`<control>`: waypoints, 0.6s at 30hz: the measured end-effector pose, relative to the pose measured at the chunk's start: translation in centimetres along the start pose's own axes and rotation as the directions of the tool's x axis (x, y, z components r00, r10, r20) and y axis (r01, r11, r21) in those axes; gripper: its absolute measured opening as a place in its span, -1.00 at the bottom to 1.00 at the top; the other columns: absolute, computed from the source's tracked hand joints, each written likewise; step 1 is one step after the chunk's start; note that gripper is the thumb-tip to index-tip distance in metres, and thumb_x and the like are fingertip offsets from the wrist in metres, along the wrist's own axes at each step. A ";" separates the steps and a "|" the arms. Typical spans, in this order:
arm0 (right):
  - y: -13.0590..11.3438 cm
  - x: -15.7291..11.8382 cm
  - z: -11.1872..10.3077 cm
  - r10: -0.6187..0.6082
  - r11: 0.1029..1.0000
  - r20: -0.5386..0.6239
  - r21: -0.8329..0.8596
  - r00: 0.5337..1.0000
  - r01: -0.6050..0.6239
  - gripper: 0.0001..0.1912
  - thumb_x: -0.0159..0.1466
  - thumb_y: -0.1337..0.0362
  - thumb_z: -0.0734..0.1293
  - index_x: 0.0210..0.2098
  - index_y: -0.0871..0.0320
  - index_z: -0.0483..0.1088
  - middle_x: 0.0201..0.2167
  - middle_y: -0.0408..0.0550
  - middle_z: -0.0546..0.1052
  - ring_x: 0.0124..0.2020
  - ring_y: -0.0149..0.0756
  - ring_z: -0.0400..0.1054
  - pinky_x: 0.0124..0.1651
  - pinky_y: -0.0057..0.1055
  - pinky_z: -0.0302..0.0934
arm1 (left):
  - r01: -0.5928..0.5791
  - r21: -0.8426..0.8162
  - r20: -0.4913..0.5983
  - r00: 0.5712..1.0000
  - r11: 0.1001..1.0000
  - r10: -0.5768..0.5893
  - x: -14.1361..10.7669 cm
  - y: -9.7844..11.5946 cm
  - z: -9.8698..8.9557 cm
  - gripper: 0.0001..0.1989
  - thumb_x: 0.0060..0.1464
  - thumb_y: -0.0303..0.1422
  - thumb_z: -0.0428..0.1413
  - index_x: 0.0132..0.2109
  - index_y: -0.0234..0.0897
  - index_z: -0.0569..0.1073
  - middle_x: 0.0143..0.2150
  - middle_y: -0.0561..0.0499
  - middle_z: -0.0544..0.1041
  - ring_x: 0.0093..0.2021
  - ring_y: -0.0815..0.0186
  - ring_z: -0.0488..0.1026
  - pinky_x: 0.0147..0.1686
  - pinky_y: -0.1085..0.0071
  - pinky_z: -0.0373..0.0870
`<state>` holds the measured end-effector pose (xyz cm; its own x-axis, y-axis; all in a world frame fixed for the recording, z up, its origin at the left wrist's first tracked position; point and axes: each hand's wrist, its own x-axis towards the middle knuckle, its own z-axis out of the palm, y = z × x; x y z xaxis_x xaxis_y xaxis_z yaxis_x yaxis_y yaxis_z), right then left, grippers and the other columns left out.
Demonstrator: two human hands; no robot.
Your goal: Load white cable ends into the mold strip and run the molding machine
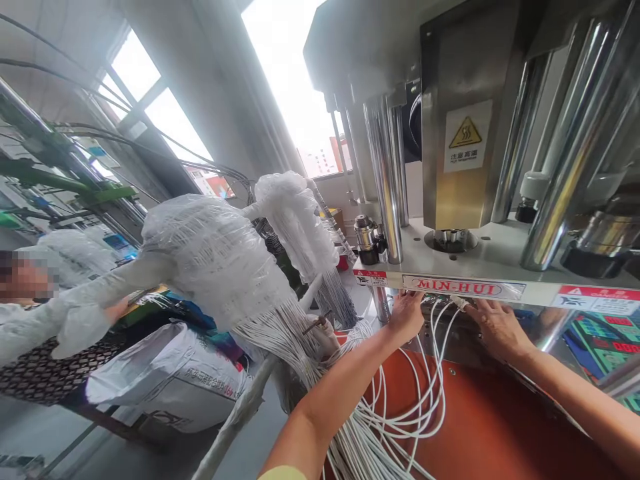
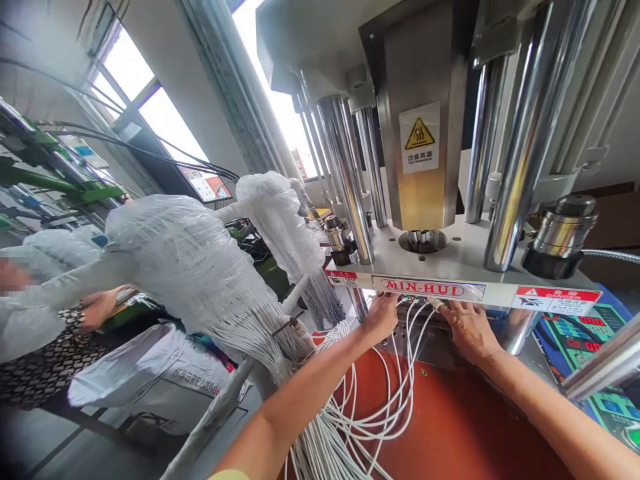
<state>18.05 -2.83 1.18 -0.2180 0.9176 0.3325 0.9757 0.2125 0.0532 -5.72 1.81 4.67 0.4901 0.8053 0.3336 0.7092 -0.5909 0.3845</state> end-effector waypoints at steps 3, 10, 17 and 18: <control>-0.7 0.7 -0.5 0.005 0.999 0.040 -0.039 0.999 -0.003 -0.40 0.14 0.48 0.20 0.14 -0.03 0.38 -0.14 0.12 0.51 -0.18 -0.06 0.39 -0.12 -0.08 0.29 | 0.010 0.012 -0.011 1.000 1.000 -0.010 -0.3 0.3 0.1 -0.37 0.00 -0.65 -0.04 0.23 -0.22 0.33 0.18 -0.12 0.42 0.25 0.08 0.24 0.24 0.08 0.17; -3.9 2.7 -1.6 0.013 0.996 0.100 -0.084 0.995 -0.004 -0.50 0.20 0.56 0.09 -0.06 0.12 0.51 -0.23 0.20 0.50 -0.25 0.02 0.43 -0.32 -0.13 0.33 | -0.053 0.035 0.062 0.997 0.998 0.051 -0.6 -0.7 0.6 -0.42 -0.03 -0.64 -0.01 0.17 -0.29 0.38 0.19 -0.12 0.38 0.24 0.13 0.23 0.29 0.16 0.16; -1.6 -2.6 -3.1 0.067 0.996 0.031 -0.055 0.997 -0.065 -0.44 0.17 0.49 0.19 0.12 0.02 0.38 0.17 0.15 0.37 0.15 -0.03 0.29 -0.14 -0.21 0.38 | -0.069 0.009 0.086 0.994 0.998 0.068 -4.0 3.4 -3.8 -0.41 0.08 -0.62 -0.05 0.27 -0.33 0.27 0.19 -0.19 0.40 0.28 0.14 0.23 0.34 0.14 0.13; -0.9 -4.4 -3.3 0.064 0.997 0.019 -0.042 0.998 -0.063 -0.46 0.18 0.48 0.19 0.11 -0.02 0.38 0.19 0.09 0.36 0.16 -0.07 0.28 -0.13 -0.23 0.38 | -0.097 -0.040 0.071 0.993 0.995 0.100 -5.8 4.1 -5.3 -0.45 0.13 -0.57 -0.06 0.26 -0.25 0.30 0.19 -0.13 0.41 0.29 0.16 0.21 0.33 0.17 0.16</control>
<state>18.24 -8.19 2.79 -0.1552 0.9356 0.3170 0.9876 0.1396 0.0717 -8.30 -5.52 8.92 0.5929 0.7439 0.3085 0.6377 -0.6676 0.3843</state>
